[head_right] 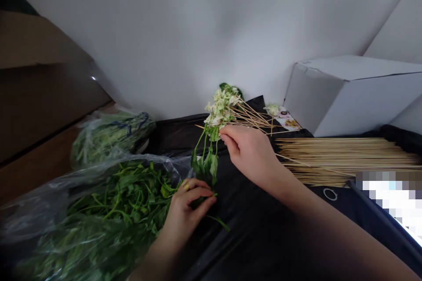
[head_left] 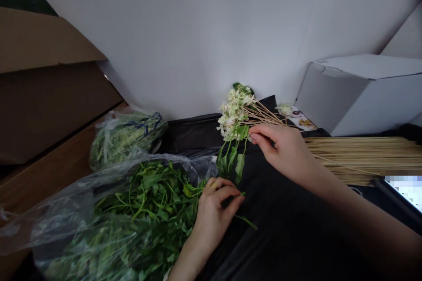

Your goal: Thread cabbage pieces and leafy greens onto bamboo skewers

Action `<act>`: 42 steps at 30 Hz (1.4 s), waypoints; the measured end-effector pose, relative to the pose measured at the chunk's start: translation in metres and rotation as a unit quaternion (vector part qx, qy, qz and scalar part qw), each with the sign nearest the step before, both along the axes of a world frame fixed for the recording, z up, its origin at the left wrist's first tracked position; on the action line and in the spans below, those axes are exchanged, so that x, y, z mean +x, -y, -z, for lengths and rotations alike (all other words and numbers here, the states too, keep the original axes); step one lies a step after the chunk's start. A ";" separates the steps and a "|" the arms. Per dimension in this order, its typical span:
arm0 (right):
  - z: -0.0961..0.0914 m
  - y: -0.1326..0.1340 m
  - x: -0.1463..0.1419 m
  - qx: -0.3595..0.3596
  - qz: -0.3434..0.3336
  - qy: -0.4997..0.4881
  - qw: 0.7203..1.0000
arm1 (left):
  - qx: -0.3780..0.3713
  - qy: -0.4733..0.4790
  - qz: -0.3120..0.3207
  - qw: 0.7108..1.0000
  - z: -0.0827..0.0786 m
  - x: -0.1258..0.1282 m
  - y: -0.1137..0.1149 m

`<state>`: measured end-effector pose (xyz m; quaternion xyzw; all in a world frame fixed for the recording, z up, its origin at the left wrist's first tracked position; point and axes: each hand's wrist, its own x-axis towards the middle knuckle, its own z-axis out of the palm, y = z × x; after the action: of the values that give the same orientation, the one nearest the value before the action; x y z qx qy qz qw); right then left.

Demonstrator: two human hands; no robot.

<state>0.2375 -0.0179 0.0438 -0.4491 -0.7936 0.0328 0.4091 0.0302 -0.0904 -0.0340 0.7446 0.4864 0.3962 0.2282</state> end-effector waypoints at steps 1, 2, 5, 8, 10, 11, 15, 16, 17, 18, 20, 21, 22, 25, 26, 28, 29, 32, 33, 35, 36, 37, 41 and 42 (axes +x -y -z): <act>0.001 -0.001 0.000 0.002 0.001 -0.002 1.000 | 0.004 0.070 0.019 0.997 -0.004 -0.001 0.002; 0.001 -0.001 0.000 0.004 0.001 -0.004 1.000 | 0.001 0.138 0.037 0.990 -0.008 -0.002 0.003; 0.002 -0.003 0.000 0.007 0.001 -0.011 1.000 | -0.063 0.333 0.037 0.940 -0.015 -0.007 0.005; -0.002 0.000 0.001 -0.016 -0.015 -0.008 1.000 | -0.182 0.472 -0.069 0.860 -0.017 -0.010 -0.001; -0.006 0.003 0.002 -0.051 -0.043 0.010 0.998 | -0.228 0.514 -0.133 0.816 -0.018 -0.011 -0.007; -0.008 0.005 0.002 -0.074 -0.062 0.025 0.995 | -0.233 0.529 -0.150 0.802 -0.018 -0.010 -0.009; -0.011 0.013 0.000 -0.168 -0.160 0.085 0.969 | -0.221 0.561 -0.160 0.782 -0.016 -0.009 -0.014; -0.011 0.015 -0.002 -0.181 -0.176 0.094 0.963 | -0.220 0.563 -0.159 0.781 -0.016 -0.009 -0.014; -0.009 0.016 -0.003 -0.189 -0.184 0.101 0.959 | -0.221 0.565 -0.158 0.779 -0.016 -0.009 -0.014; -0.008 0.016 -0.005 -0.193 -0.186 0.107 0.957 | -0.221 0.568 -0.157 0.777 -0.015 -0.009 -0.013; -0.004 0.017 -0.008 -0.193 -0.183 0.116 0.957 | -0.222 0.574 -0.153 0.773 -0.016 -0.009 -0.012; -0.002 0.016 -0.009 -0.193 -0.180 0.119 0.957 | -0.225 0.575 -0.152 0.772 -0.016 -0.009 -0.012; 0.000 0.016 -0.010 -0.194 -0.178 0.120 0.957 | -0.228 0.575 -0.152 0.771 -0.017 -0.009 -0.012; 0.003 0.015 -0.013 -0.199 -0.175 0.116 0.957 | -0.234 0.573 -0.150 0.771 -0.018 -0.008 -0.012; 0.004 0.015 -0.013 -0.201 -0.174 0.115 0.957 | -0.234 0.572 -0.148 0.772 -0.018 -0.008 -0.012; 0.005 0.016 -0.014 -0.203 -0.172 0.113 0.957 | -0.235 0.569 -0.143 0.775 -0.019 -0.008 -0.012; 0.005 0.016 -0.014 -0.203 -0.172 0.112 0.958 | -0.234 0.567 -0.144 0.777 -0.019 -0.008 -0.012; 0.007 0.016 -0.015 -0.198 -0.169 0.110 0.959 | -0.234 0.563 -0.148 0.779 -0.019 -0.009 -0.011; 0.007 0.016 -0.015 -0.198 -0.170 0.109 0.959 | -0.234 0.562 -0.148 0.779 -0.018 -0.009 -0.011; 0.007 0.015 -0.016 -0.199 -0.172 0.109 0.959 | -0.233 0.562 -0.145 0.780 -0.018 -0.009 -0.011; 0.007 0.015 -0.016 -0.199 -0.174 0.108 0.958 | -0.232 0.563 -0.143 0.780 -0.018 -0.010 -0.011; 0.007 0.015 -0.017 -0.200 -0.175 0.108 0.958 | -0.231 0.563 -0.141 0.781 -0.018 -0.010 -0.011; 0.007 0.016 -0.018 -0.197 -0.176 0.113 0.958 | -0.227 0.557 -0.135 0.788 -0.017 -0.010 -0.010; 0.008 0.016 -0.019 -0.196 -0.176 0.114 0.958 | -0.225 0.554 -0.135 0.790 -0.016 -0.010 -0.010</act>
<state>0.2189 -0.0338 0.0361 -0.3742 -0.8794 0.2085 0.2077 0.0206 -0.0801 -0.0181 0.2521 0.4474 0.6471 0.5635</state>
